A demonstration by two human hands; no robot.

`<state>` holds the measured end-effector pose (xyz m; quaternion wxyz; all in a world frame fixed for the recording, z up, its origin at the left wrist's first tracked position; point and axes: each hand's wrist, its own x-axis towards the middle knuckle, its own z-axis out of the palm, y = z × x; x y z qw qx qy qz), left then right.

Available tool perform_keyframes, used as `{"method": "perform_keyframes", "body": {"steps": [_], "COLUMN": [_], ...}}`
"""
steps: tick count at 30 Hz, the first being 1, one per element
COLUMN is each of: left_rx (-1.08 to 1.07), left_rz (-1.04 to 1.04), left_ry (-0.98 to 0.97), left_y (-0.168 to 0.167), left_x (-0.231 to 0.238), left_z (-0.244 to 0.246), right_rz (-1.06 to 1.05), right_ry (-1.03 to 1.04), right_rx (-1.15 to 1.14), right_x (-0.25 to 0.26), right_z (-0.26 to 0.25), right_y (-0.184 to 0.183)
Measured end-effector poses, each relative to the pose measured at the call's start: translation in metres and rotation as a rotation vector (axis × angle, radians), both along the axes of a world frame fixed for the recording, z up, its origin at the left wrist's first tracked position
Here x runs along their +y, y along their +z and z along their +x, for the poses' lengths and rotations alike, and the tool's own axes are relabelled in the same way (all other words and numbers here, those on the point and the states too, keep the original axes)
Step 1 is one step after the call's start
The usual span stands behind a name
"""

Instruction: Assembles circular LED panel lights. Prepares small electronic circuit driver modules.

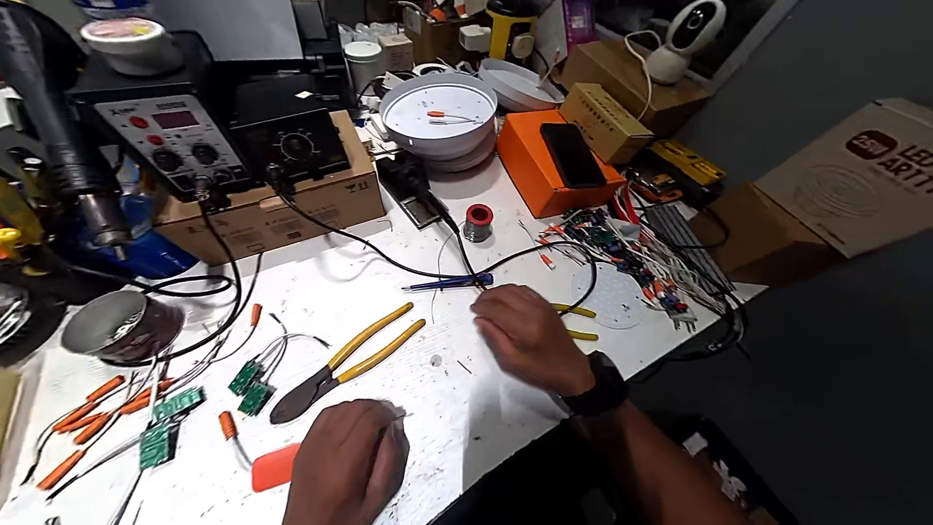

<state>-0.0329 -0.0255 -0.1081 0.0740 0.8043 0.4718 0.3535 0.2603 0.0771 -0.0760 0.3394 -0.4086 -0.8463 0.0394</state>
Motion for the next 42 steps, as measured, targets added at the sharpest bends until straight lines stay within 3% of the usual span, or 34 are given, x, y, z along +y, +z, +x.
{"method": "perform_keyframes", "body": {"steps": [3, 5, 8, 12, 15, 20, 28, 34, 42], "left_rx": [-0.05, -0.163, -0.336, -0.481, -0.558, -0.586, -0.575, -0.679, -0.482], "left_rz": [-0.076, -0.164, -0.27, -0.334, -0.345, -0.376, -0.42, -0.525, -0.383], "left_ry": [-0.022, -0.058, -0.1, -0.14, -0.157, -0.193, -0.231, -0.324, -0.294], "left_y": [0.003, 0.004, 0.008, 0.011, 0.013, 0.018, 0.022, 0.031, 0.032], "left_x": [-0.004, -0.007, -0.011, -0.011, -0.009, -0.011, -0.013, -0.014, -0.013], "left_z": [0.0, 0.001, 0.004, 0.008, 0.003, -0.003, -0.004, -0.007, -0.011], "right_rz": [-0.041, -0.147, -0.312, -0.598, -0.717, -0.788, -0.66, -0.636, -0.41], "right_ry": [-0.261, -0.314, -0.05, 0.376, 0.425, 0.438, 0.457, 0.559, 0.457], "right_rx": [0.088, 0.208, 0.311, 0.432, 0.575, 0.778, 0.649, 0.728, 0.669], "right_x": [-0.013, -0.027, -0.055, -0.092, -0.099, -0.092, -0.09, -0.091, -0.095], "right_z": [0.044, 0.058, 0.034, -0.039, -0.074, -0.088, -0.085, -0.087, -0.088], "right_y": [-0.003, -0.003, 0.003, -0.001, -0.002, -0.003, -0.004, -0.006, -0.009]}}
